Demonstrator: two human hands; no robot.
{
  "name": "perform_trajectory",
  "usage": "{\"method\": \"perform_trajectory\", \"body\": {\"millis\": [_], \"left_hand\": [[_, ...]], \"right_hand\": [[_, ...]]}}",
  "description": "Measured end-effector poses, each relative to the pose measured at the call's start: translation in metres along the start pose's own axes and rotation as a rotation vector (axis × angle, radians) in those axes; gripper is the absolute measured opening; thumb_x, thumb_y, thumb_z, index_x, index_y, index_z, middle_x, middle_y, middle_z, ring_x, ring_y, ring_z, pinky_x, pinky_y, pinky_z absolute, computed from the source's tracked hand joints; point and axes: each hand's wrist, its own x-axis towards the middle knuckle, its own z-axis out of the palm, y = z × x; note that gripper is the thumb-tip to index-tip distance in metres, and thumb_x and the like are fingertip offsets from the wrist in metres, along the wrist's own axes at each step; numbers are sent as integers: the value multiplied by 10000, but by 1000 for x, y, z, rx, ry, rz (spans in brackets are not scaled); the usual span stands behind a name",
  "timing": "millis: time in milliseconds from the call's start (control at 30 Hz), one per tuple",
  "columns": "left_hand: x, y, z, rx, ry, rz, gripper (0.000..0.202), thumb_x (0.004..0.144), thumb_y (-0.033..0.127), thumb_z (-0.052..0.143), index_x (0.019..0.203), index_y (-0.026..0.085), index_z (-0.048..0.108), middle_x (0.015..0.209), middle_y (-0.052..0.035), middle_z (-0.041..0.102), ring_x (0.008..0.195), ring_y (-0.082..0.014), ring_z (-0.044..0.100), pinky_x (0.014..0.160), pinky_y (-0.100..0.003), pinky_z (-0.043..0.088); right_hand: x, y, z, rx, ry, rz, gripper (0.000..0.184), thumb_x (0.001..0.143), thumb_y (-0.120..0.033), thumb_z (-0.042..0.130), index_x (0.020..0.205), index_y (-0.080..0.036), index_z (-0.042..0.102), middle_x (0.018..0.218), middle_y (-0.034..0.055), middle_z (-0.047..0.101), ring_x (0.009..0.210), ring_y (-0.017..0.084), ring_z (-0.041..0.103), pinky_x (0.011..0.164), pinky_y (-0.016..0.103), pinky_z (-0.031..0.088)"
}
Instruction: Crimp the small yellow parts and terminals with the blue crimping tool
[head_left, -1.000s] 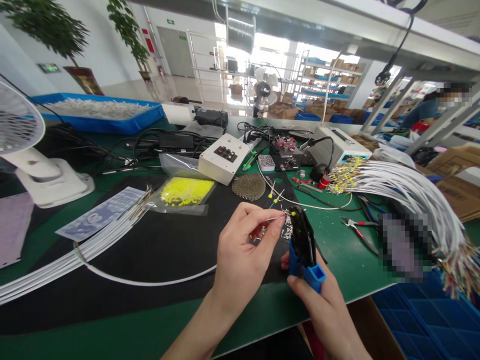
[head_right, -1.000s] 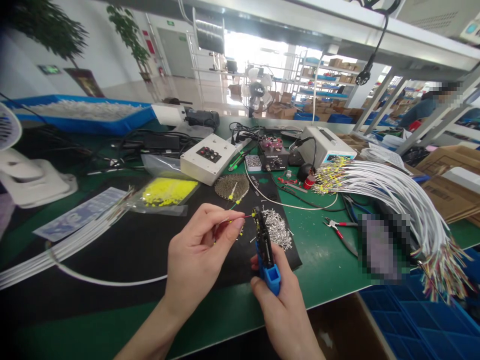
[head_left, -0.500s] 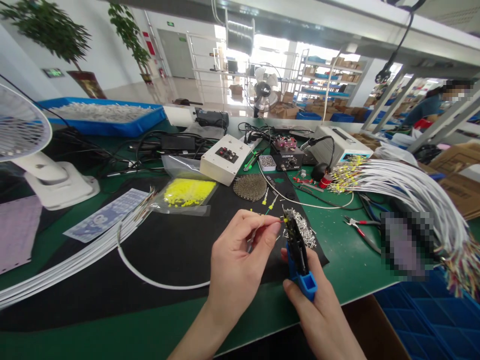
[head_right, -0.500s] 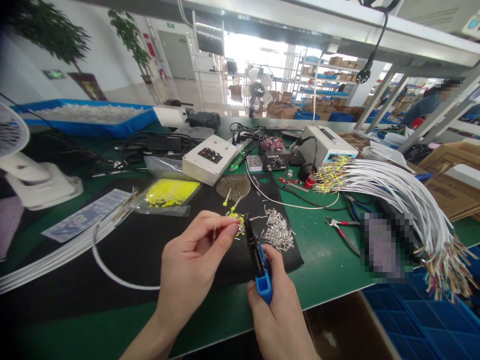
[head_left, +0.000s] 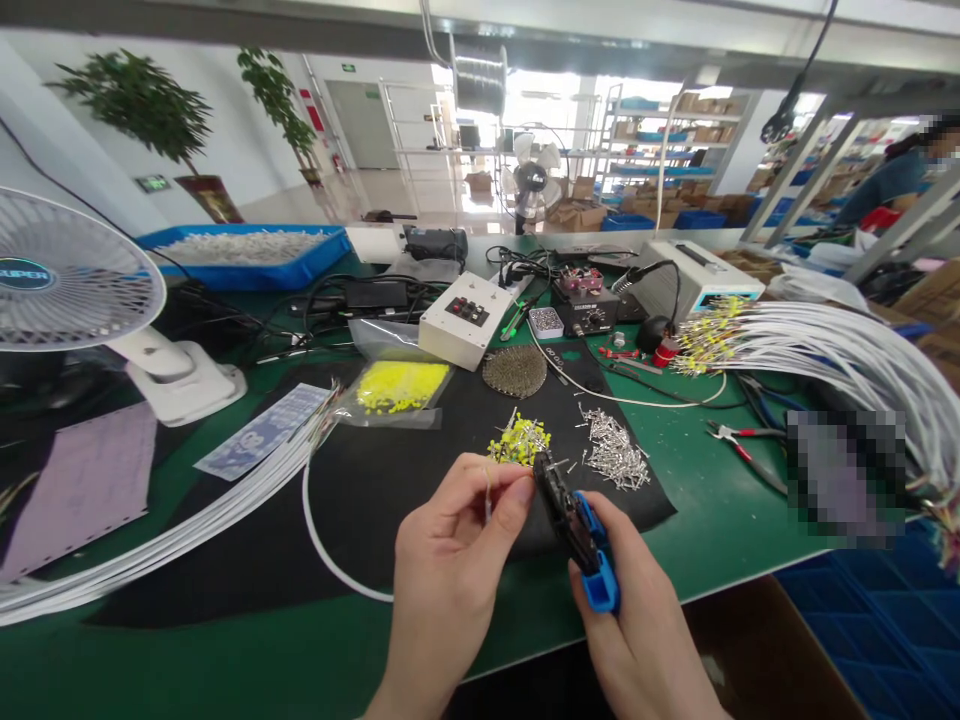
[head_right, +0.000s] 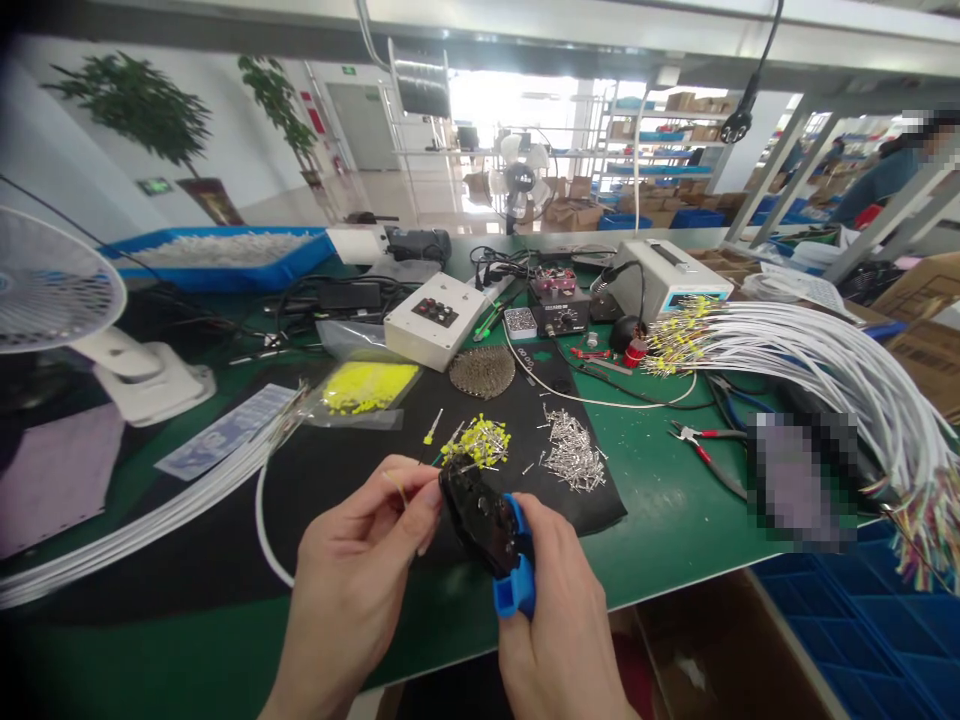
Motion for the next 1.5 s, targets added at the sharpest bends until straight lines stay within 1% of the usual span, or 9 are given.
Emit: {"method": "perform_trajectory", "body": {"millis": [100,200,433,633,833,1000,1233,1400,1500], "left_hand": [[-2,-1,-1,-17,13,19,90,969,250,728,1039,217,774,952,-27,601,854,-127,565,743,-241,464],[-3,0,-1,-28,36,30,123,943,262,753,1042,198,791,947,-48,624,847,-150,580,723,-262,474],[-5,-1,-2,30,84,54,148,913,284,779,1038,210,809,916,-65,632,825,-176,598,677,-279,494],[-7,-3,-5,44,76,69,132,928,223,760,1052,217,802,933,-60,618,846,-168,590,684,-269,488],[-11,3,-4,131,67,109,129,951,187,735,1048,257,785,955,-23,626,861,-135,601,694,-236,477],[-12,13,2,265,74,134,140,954,216,733,1070,269,790,935,-12,625,805,-121,603,636,-217,468],[-10,22,13,384,111,187,115,953,218,731,1043,265,784,907,10,620,640,-71,519,533,-209,393],[-7,27,21,391,93,244,127,951,190,729,1029,273,785,901,12,614,675,-71,546,551,-197,411],[-5,30,26,384,87,274,136,948,178,726,1027,270,788,903,9,618,677,-78,543,561,-200,426]], "right_hand": [[-2,1,1,-25,-7,-32,789,813,-57,490,1514,-394,356,1454,8,573,1338,221,568,1119,416,483],[-3,1,2,-32,-4,-24,810,773,-31,480,1507,-359,384,1449,40,562,1352,246,550,1126,461,485],[-3,0,5,-92,14,-77,800,785,-40,458,1532,-310,360,1416,123,561,1303,309,572,1058,543,539],[-4,1,7,-130,12,-95,849,744,-29,447,1540,-303,341,1400,136,556,1287,331,568,1046,581,535],[-3,3,5,-53,3,-75,808,781,-29,453,1528,-325,368,1384,106,551,1272,307,557,1056,539,513],[-1,6,5,40,-8,-41,723,815,-27,475,1473,-326,436,1340,76,571,1250,279,558,1052,472,489],[8,13,3,95,10,-64,550,818,-83,586,1326,-283,509,1188,56,615,1089,261,609,937,400,508],[12,12,-8,124,-35,7,512,825,-92,585,1298,-285,542,1136,32,658,1026,242,633,905,359,496],[15,11,-10,201,-27,15,421,824,-94,583,1201,-279,580,1049,5,667,934,215,636,844,318,491]]}}
